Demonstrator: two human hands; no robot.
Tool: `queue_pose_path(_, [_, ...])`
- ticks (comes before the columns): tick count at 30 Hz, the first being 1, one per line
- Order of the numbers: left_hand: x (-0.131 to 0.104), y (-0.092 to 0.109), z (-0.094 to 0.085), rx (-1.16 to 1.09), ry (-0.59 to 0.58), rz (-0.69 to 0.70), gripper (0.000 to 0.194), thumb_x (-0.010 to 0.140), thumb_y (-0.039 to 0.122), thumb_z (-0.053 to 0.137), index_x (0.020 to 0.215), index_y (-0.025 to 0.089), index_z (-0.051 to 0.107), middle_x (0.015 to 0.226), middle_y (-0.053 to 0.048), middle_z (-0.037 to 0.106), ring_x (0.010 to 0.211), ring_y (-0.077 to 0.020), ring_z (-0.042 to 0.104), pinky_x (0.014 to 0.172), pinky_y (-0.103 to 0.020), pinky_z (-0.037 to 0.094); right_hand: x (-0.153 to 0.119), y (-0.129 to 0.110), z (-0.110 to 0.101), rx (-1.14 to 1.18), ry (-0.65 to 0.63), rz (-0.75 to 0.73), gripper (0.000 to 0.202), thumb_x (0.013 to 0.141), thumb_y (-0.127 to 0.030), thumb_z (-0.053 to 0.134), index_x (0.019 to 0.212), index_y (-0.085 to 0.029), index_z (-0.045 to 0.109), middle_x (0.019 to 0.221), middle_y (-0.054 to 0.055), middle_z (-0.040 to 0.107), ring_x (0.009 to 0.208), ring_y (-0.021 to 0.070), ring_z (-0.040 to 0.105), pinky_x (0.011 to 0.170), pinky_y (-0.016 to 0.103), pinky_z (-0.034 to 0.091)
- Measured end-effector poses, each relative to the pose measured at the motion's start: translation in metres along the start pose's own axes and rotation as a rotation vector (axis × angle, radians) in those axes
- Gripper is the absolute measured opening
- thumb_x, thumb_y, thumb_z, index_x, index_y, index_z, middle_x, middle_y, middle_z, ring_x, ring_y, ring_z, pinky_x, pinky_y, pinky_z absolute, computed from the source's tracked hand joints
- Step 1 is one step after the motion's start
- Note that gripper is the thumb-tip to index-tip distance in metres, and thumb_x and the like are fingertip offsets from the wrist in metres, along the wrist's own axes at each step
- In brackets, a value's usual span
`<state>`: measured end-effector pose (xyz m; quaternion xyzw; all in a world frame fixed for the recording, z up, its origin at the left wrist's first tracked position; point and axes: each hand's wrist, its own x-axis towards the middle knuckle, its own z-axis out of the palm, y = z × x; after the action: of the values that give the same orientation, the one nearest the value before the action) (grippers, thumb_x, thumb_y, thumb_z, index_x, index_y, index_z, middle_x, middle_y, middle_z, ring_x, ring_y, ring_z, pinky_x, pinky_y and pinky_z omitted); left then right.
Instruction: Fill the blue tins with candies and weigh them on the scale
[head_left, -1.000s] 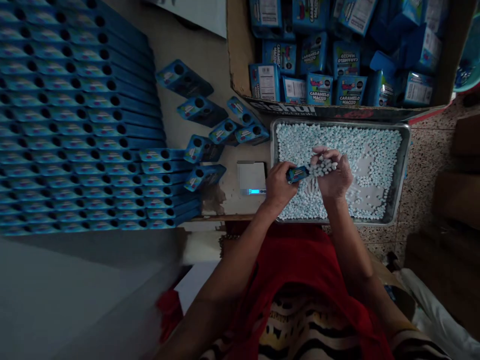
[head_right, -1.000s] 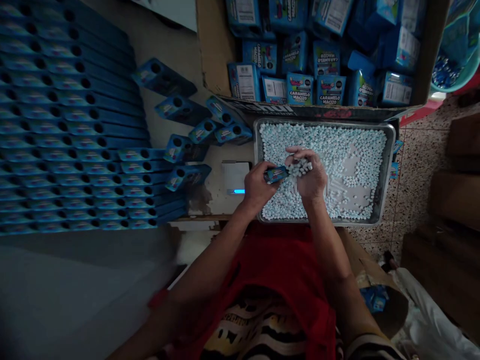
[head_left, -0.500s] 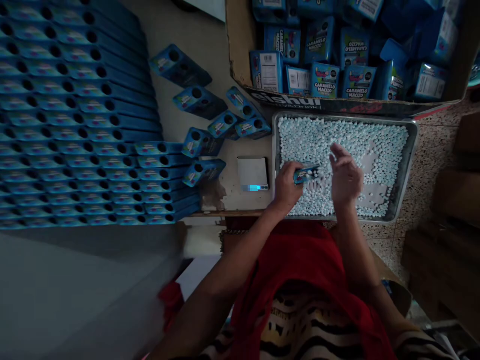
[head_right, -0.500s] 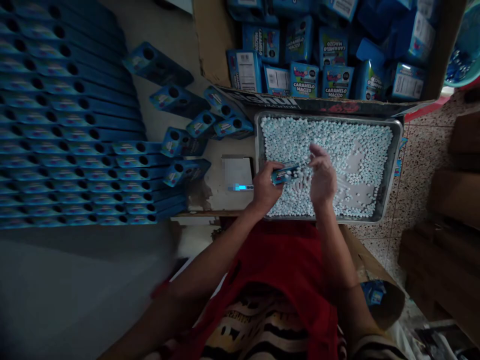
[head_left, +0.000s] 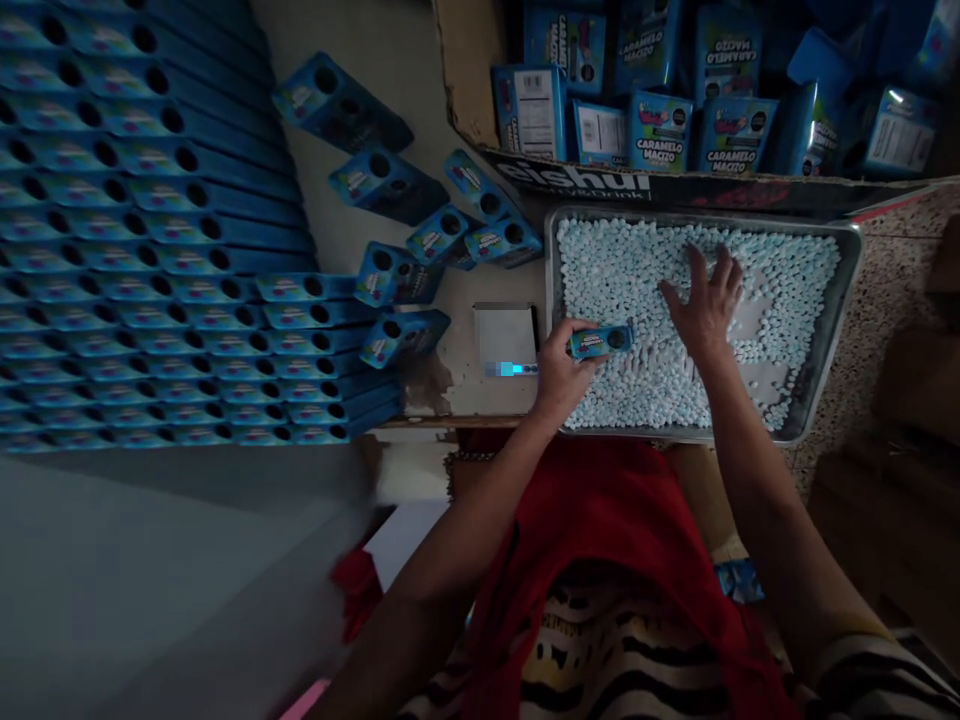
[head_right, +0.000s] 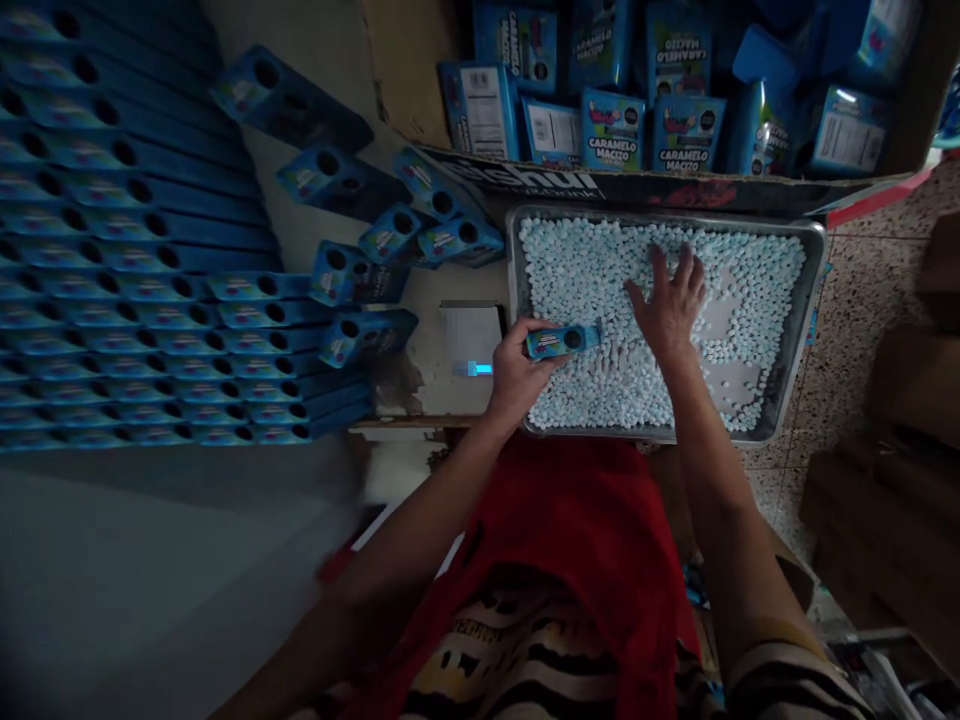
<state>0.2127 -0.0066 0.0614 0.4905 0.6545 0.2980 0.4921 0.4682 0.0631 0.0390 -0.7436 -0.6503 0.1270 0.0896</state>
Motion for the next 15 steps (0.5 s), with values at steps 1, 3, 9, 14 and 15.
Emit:
queue_pose_path(1, [-0.001,-0.001,-0.003,-0.01,-0.002,-0.008,0.041,0.075,0.013,0.09,0.11,0.024,0.071,0.109,-0.001,0.08,0.102,-0.0236,0.077,0.094,-0.036,0.063,-0.001,-0.007,0.003,0.017,-0.031,0.006,0.055,0.108,-0.048,0.06,0.155,-0.02,0.059,0.163,0.024,0.05,0.148,0.0449,0.046,0.121,0.068,0.041])
queue_pose_path(3, [-0.002,-0.003,-0.01,-0.029,0.004,-0.024,0.041,0.075,0.016,0.091,0.111,0.024,0.071,0.112,-0.001,0.08,0.104,-0.0235,0.078,0.095,-0.036,0.063,-0.007,-0.018,0.006,0.064,-0.117,0.029,0.04,0.106,-0.03,0.057,0.142,-0.016,0.067,0.148,0.025,0.061,0.137,0.0412,0.056,0.116,0.06,0.046])
queue_pose_path(9, [-0.004,-0.008,-0.021,-0.153,0.045,-0.039,0.04,0.077,0.027,0.092,0.111,0.023,0.072,0.114,-0.003,0.081,0.105,-0.0239,0.078,0.098,-0.037,0.063,-0.034,-0.032,-0.024,0.358,-0.242,0.18,0.017,0.08,-0.013,0.064,0.092,-0.018,0.075,0.091,0.009,0.076,0.083,0.0245,0.067,0.084,0.037,0.053])
queue_pose_path(14, [-0.008,-0.007,-0.017,-0.061,0.079,-0.034,0.042,0.074,0.016,0.091,0.111,0.023,0.073,0.113,-0.002,0.08,0.106,-0.0245,0.077,0.098,-0.037,0.062,-0.058,-0.056,-0.067,0.641,-0.249,0.15,0.016,0.077,-0.023,0.07,0.089,-0.02,0.08,0.074,0.0,0.072,0.063,0.0159,0.058,0.068,0.03,0.048])
queue_pose_path(15, [-0.009,-0.005,-0.016,-0.036,0.082,-0.016,0.042,0.073,0.012,0.089,0.111,0.023,0.074,0.113,-0.002,0.08,0.108,-0.0246,0.077,0.098,-0.037,0.061,-0.06,-0.062,-0.073,0.665,-0.257,0.114,0.016,0.077,-0.023,0.071,0.089,-0.021,0.081,0.076,0.0,0.074,0.063,0.0158,0.059,0.067,0.03,0.048])
